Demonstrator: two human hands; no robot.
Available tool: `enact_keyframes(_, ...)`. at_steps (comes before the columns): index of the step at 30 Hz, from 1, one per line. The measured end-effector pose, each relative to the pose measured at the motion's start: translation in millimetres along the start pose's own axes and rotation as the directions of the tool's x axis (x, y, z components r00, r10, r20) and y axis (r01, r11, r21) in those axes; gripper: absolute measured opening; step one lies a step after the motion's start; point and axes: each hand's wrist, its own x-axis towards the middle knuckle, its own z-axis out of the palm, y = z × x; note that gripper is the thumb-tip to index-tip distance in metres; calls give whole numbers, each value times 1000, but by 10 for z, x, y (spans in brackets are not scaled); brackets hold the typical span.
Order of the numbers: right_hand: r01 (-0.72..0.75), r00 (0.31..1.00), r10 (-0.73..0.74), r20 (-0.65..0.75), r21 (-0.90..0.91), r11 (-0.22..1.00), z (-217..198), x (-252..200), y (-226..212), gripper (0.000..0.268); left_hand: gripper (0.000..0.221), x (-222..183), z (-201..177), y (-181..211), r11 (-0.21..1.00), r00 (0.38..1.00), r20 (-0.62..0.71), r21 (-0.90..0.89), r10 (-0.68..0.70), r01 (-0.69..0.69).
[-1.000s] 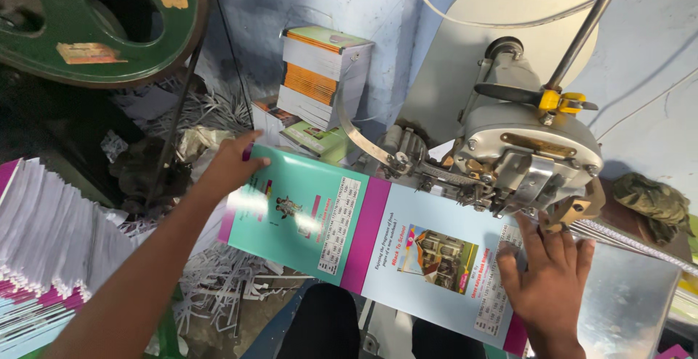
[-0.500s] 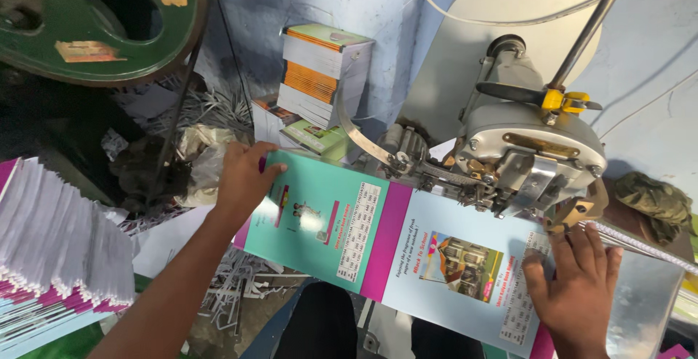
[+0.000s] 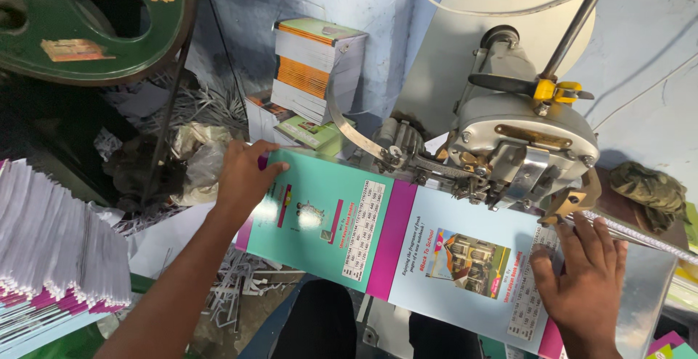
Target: The person repeatedly picks up a book cover, places it on a sewing machine, and stitches the spine. After each stitch, the person removes the book and places it on a growing stack. The person also briefly opens the book to check the binding.
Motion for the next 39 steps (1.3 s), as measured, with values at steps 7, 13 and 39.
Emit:
enact_keyframes(7,-1,1000,1,0,7,1000,-9,12,-14,57,39,-9,-14,29,1000,1000,6,-6,-28,28)
enact_keyframes(13,-50,998,50,-24,3,999,52,-2,-40,57,40,14,34,-4,999,1000,-11,-18,27,-27)
enact_keyframes(39,32,999,-32,1,36,999,109,43,-215,58,39,-187,194,504,997,1000,7,-79,14,-14)
